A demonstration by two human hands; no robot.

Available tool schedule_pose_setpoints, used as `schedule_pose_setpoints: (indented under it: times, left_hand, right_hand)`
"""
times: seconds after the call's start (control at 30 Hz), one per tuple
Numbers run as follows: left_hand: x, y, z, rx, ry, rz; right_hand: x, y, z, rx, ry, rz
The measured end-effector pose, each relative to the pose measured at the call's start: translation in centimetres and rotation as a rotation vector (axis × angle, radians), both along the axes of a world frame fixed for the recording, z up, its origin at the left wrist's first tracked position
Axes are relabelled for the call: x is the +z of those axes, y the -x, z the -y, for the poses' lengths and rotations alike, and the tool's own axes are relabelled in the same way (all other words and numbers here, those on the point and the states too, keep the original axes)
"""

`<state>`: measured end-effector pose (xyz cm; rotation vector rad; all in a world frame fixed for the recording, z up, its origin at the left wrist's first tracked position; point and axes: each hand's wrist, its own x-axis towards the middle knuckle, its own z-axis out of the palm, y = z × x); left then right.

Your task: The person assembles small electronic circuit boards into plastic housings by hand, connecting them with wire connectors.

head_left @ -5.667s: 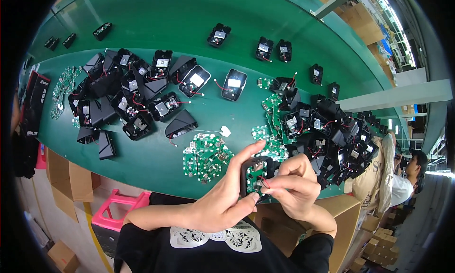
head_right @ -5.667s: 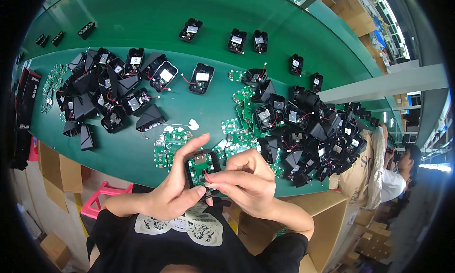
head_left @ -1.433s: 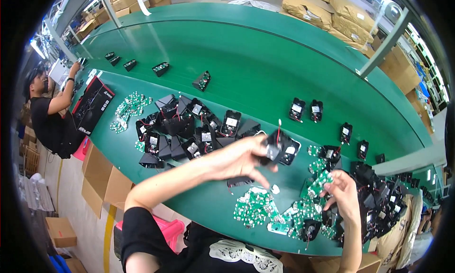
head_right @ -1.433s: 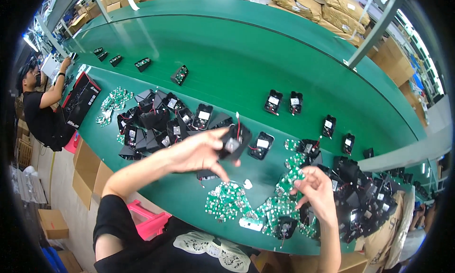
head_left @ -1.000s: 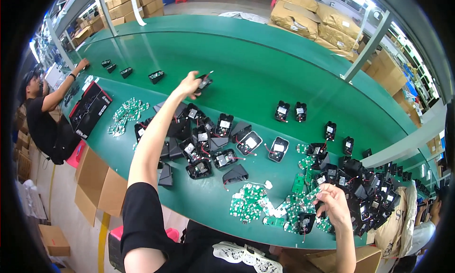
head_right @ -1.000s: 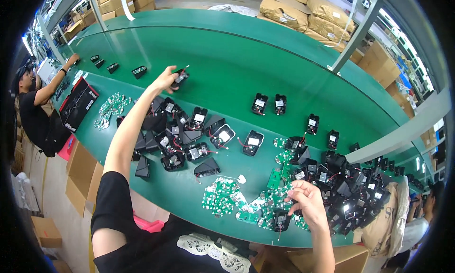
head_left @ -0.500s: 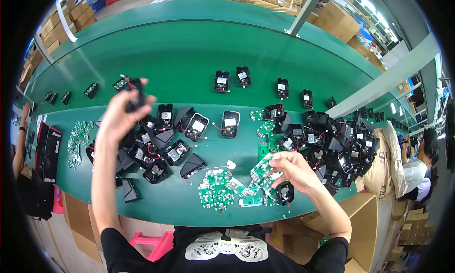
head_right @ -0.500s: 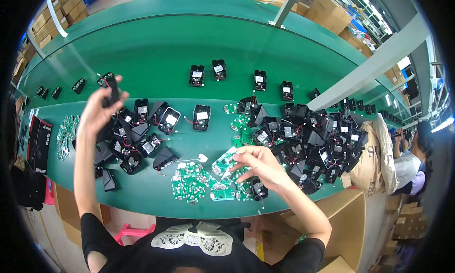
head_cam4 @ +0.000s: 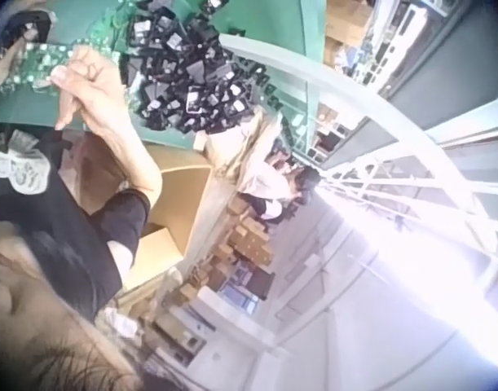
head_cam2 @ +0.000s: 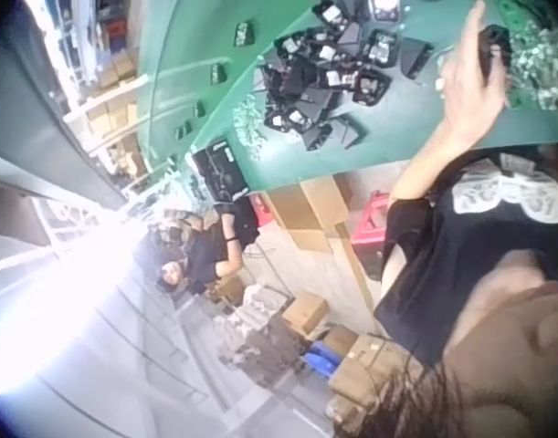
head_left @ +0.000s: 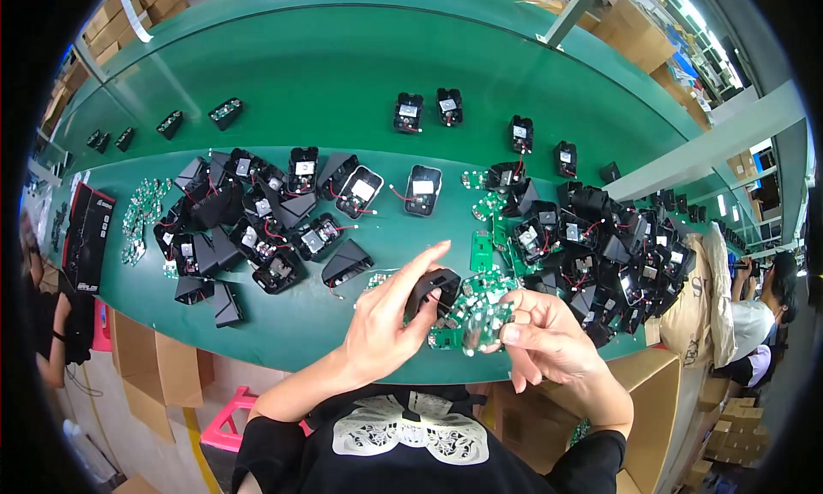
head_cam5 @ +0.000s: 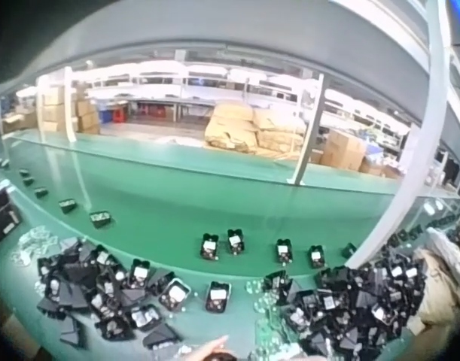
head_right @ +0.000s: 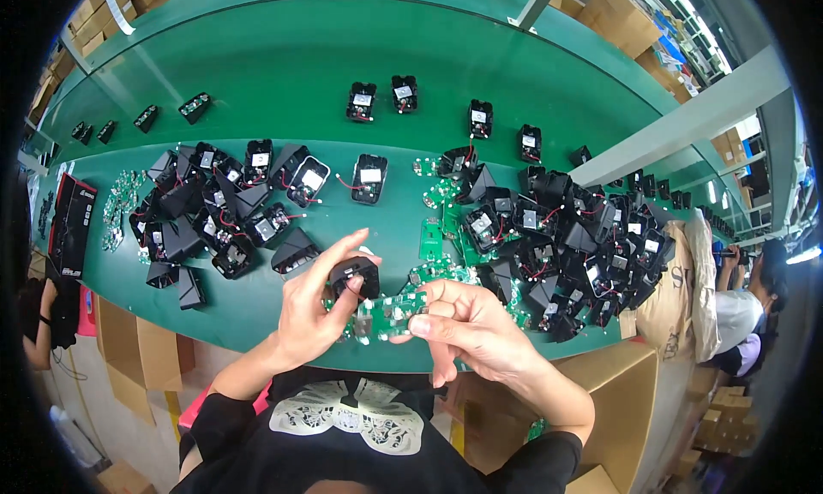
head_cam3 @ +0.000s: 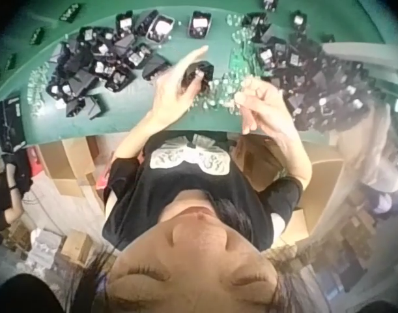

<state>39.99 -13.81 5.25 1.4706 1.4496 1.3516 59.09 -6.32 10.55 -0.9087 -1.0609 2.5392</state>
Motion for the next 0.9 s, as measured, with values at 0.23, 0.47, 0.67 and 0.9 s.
schedule_pose_setpoints:
  times: [0.23, 0.47, 0.67, 0.9]
  left_hand:
    - [0.4, -0.9, -0.2, 0.023, -0.070, -0.045]
    - [0.1, -1.0, -0.4, 0.036, -0.077, -0.048]
    - [0.0, -1.1, -0.7, 0.041, -0.176, -0.109]
    - [0.3, -1.1, -0.8, 0.047, -0.201, -0.182]
  right_hand:
    - [-0.3, 0.4, 0.7, 0.042, 0.109, 0.023]
    - [-0.3, 0.7, 0.9, -0.011, 0.112, 0.084]
    - [-0.3, 0.9, 1.2, 0.018, 0.147, 0.095]
    - [-1.1, 0.5, 1.3, -0.023, 0.155, 0.060]
